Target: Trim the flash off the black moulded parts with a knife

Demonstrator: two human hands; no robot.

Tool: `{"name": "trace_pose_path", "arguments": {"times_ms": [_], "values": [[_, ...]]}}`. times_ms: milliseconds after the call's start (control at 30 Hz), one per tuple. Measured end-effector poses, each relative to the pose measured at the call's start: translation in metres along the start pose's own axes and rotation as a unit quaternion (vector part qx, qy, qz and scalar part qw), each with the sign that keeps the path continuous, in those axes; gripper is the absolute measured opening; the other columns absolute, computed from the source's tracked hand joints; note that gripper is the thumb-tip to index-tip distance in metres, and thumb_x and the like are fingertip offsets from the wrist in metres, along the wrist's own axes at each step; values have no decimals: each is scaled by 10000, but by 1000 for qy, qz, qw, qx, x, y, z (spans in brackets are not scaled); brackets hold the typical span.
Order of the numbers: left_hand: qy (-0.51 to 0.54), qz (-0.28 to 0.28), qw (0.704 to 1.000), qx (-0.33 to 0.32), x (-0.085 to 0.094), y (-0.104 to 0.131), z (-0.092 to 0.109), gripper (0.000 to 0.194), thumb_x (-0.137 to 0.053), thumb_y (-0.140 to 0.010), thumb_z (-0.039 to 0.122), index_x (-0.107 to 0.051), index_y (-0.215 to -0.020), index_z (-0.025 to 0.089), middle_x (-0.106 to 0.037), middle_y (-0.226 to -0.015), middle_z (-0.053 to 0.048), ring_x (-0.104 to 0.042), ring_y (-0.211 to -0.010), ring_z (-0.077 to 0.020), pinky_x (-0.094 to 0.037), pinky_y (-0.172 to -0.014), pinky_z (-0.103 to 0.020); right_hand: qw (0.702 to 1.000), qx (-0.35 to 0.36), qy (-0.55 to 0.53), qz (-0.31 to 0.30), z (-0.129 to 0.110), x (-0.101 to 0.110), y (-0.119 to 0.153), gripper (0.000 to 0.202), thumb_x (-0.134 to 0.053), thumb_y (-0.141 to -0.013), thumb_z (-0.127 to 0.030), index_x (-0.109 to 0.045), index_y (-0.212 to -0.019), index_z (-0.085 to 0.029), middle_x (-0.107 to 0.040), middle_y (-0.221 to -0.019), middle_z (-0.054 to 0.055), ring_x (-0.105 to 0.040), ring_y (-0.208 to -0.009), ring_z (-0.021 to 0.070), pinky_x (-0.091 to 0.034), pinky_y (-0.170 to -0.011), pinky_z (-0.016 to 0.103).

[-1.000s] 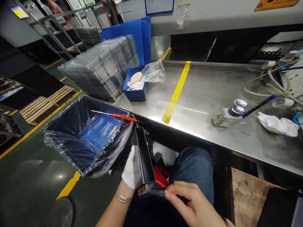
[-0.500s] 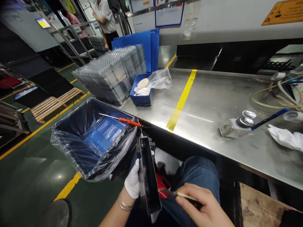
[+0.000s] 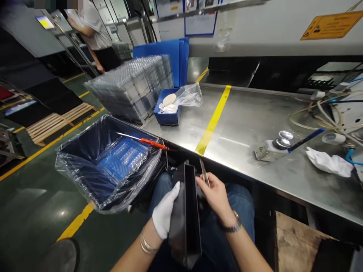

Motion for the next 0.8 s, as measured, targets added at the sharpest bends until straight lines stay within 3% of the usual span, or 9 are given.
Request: {"name": "trace_pose_path", "arguments": {"times_ms": [67, 167, 267, 367, 500, 567, 633, 700, 800], "values": [[-51, 37, 997, -41, -8, 6, 18, 388, -501, -1068, 288, -654, -1323, 38, -740, -1082, -168, -740, -841, -186, -580, -815, -285, 996, -75, -48, -30, 29, -2, -8, 510, -806, -797, -585, -579, -786, -129, -378, -545, -72, -329, -461, 49, -297, -443, 177], [-73, 22, 993, -87, -25, 6, 32, 346, -562, -1024, 157, -653, -1333, 31, -685, -1283, -162, -714, -1089, -194, -543, -987, -253, 980, -160, -113, -45, 64, -5, -11, 402, -724, -907, -503, -582, -864, -129, -441, -606, -55, -390, -486, 59, -373, -474, 189], [-123, 13, 985, -120, -29, 0, 34, 312, -554, -1014, 115, -670, -1271, -18, -697, -1243, -175, -707, -1113, -217, -540, -1027, -293, 969, -198, -147, -33, 83, -6, -8, 304, -688, -949, -410, -588, -951, -123, -567, -749, -4, -541, -608, 92, -489, -576, 230], [-118, 4, 986, -121, -22, -7, 28, 421, -731, -926, 230, -683, -1270, -7, -724, -1166, -168, -707, -1105, -243, -541, -1026, -328, 971, -187, -146, -21, 83, -3, -5, 354, -693, -939, -460, -566, -906, -131, -544, -721, -14, -523, -589, 89, -493, -579, 235], [-108, -38, 989, -99, -13, -7, 18, 902, -969, -476, 610, -734, -1146, 53, -742, -1075, -157, -718, -1004, -265, -557, -901, -306, 990, -98, -101, -13, 47, 1, -3, 596, -742, -805, -686, -458, -756, -163, -375, -572, -72, -341, -461, 50, -352, -447, 186], [-103, -40, 991, -81, -7, -5, 14, 806, -914, -555, 688, -736, -1039, 68, -743, -931, -127, -706, -793, -206, -549, -750, -273, 998, -32, -53, -1, 16, 1, 2, 612, -750, -782, -708, -486, -744, -157, -355, -538, -77, -304, -437, 43, -289, -411, 170], [-45, -46, 998, -2, -3, -3, 1, 648, -690, -867, 704, -735, -983, 68, -710, -801, -91, -649, -648, -135, -500, -636, -221, 999, 39, 10, 13, -18, -3, 10, 502, -786, -805, -573, -552, -722, -137, -424, -545, -41, -359, -459, 49, -313, -425, 166], [14, -56, 995, 85, -3, 1, -11, 579, -448, -1075, 535, -746, -947, 56, -700, -777, -93, -644, -634, -125, -492, -641, -214, 992, 110, 69, 7, -50, -14, 21, 385, -780, -825, -407, -572, -652, -133, -478, -568, 1, -424, -502, 68, -371, -465, 172], [8, -97, 993, 66, -11, 3, -3, 348, -781, -805, 429, -719, -722, 96, -712, -791, -104, -693, -779, -221, -530, -831, -288, 974, 189, 112, -48, -83, -36, 35, 370, -715, -869, -314, -548, -586, -144, -507, -567, 18, -479, -513, 91, -415, -485, 172]]}}
Point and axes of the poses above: each hand's wrist, its own y-axis away from the middle knuckle, its own x-axis out of the back of the hand, z = x × y, the point moved 9 cm from there along -y, towards the middle knuckle
